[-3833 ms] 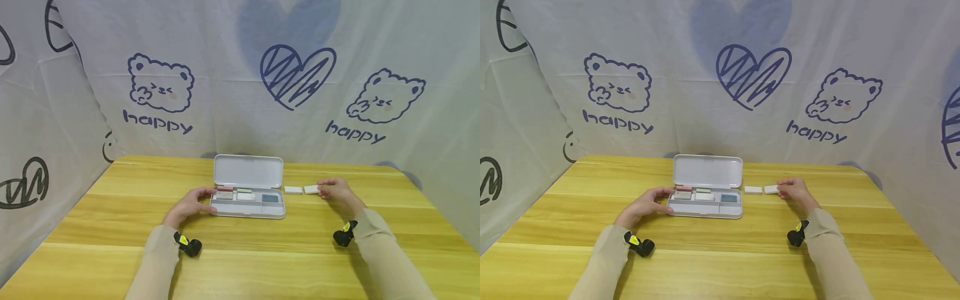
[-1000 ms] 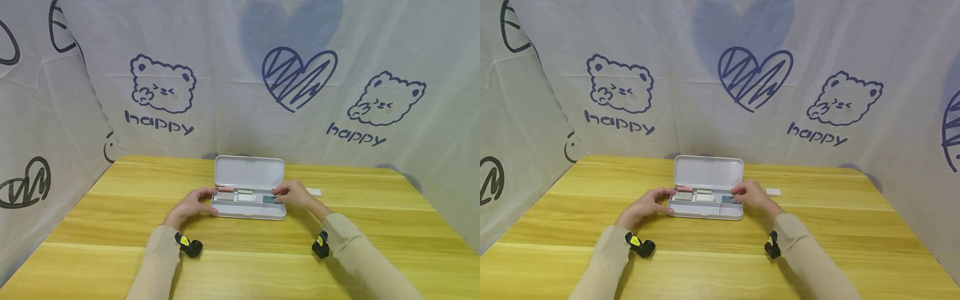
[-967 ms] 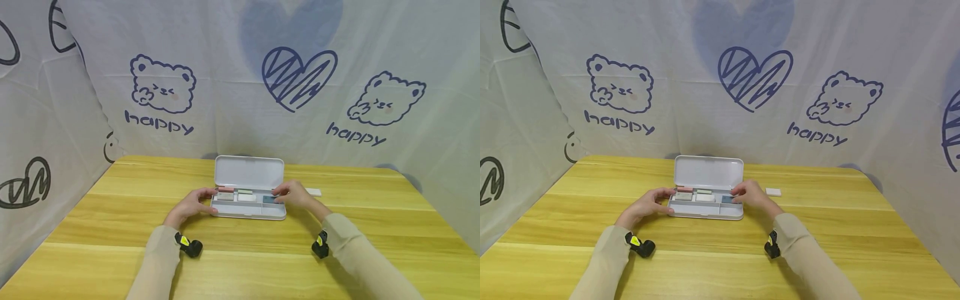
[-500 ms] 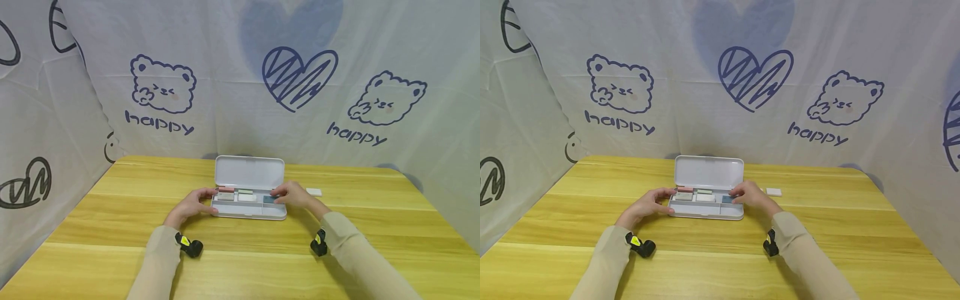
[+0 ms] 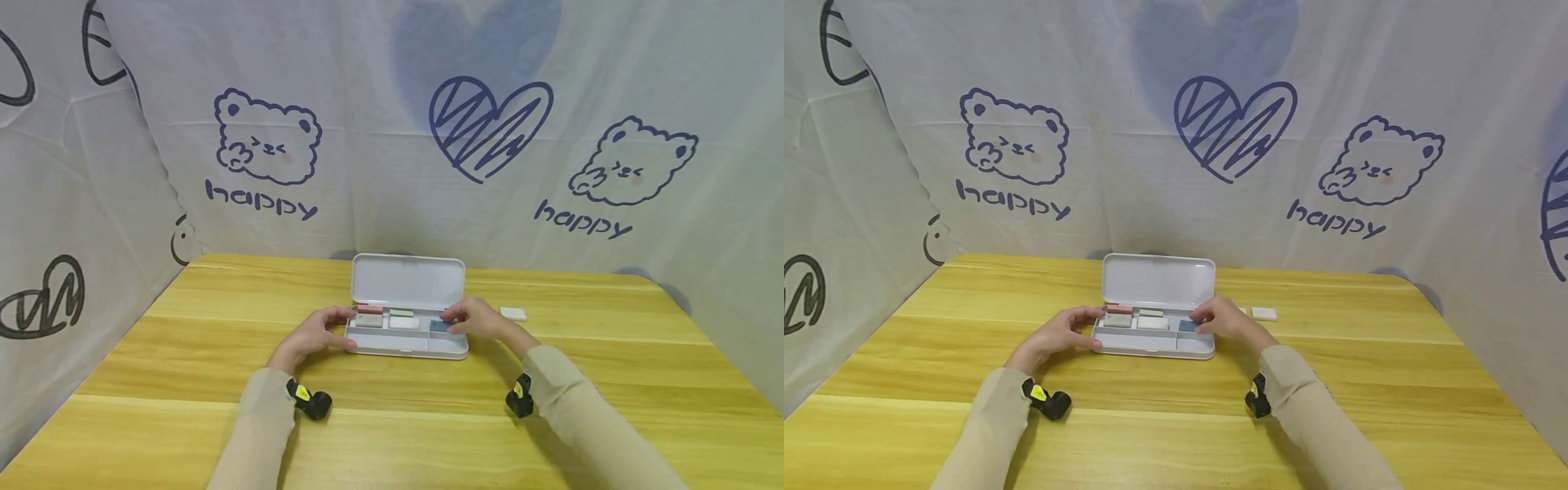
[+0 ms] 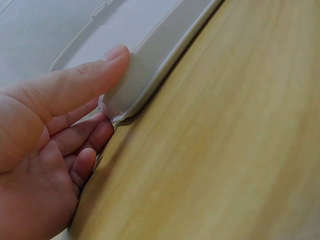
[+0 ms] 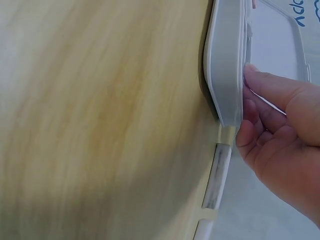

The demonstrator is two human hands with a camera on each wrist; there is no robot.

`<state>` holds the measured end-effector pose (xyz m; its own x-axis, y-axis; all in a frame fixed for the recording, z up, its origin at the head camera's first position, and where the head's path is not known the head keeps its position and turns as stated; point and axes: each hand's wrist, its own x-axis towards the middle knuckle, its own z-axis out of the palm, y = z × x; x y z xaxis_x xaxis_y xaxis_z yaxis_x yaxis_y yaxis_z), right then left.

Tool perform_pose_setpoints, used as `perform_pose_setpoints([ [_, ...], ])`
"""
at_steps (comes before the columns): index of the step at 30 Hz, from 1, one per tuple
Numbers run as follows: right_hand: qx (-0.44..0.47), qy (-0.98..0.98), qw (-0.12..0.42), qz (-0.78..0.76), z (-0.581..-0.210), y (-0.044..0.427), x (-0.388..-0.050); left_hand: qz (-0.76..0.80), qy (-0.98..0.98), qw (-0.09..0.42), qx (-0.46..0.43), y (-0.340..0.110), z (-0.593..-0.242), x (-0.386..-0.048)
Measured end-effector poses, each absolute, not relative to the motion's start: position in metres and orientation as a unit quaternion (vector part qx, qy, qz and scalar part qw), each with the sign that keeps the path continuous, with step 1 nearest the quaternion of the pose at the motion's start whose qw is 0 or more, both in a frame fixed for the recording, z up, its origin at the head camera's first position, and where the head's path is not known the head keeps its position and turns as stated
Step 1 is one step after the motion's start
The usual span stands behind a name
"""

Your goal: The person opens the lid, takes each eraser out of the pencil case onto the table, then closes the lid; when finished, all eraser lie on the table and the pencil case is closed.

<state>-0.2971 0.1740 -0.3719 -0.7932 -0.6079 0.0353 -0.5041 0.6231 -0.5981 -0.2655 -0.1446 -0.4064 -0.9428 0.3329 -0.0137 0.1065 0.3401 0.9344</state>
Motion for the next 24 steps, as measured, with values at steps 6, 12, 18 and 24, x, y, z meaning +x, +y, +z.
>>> perform_pose_setpoints([
  [6,-0.309,0.889,0.091,-0.326,-0.3734,0.1741,-0.2972,0.556,0.813,0.103,0.137,-0.1437,-0.4029,-0.2635],
  [12,-0.313,0.883,0.088,-0.338,-0.3722,0.1738,-0.2978,0.555,0.813,0.1,0.143,-0.1442,-0.4031,-0.2635],
  [18,-0.29,0.886,0.103,-0.347,-0.3703,0.1732,-0.2983,0.559,0.812,0.102,0.137,-0.1442,-0.4041,-0.2646],
  [24,-0.283,0.889,0.097,-0.347,-0.3698,0.1723,-0.2984,0.559,0.814,0.099,0.124,-0.1441,-0.4057,-0.2661],
])
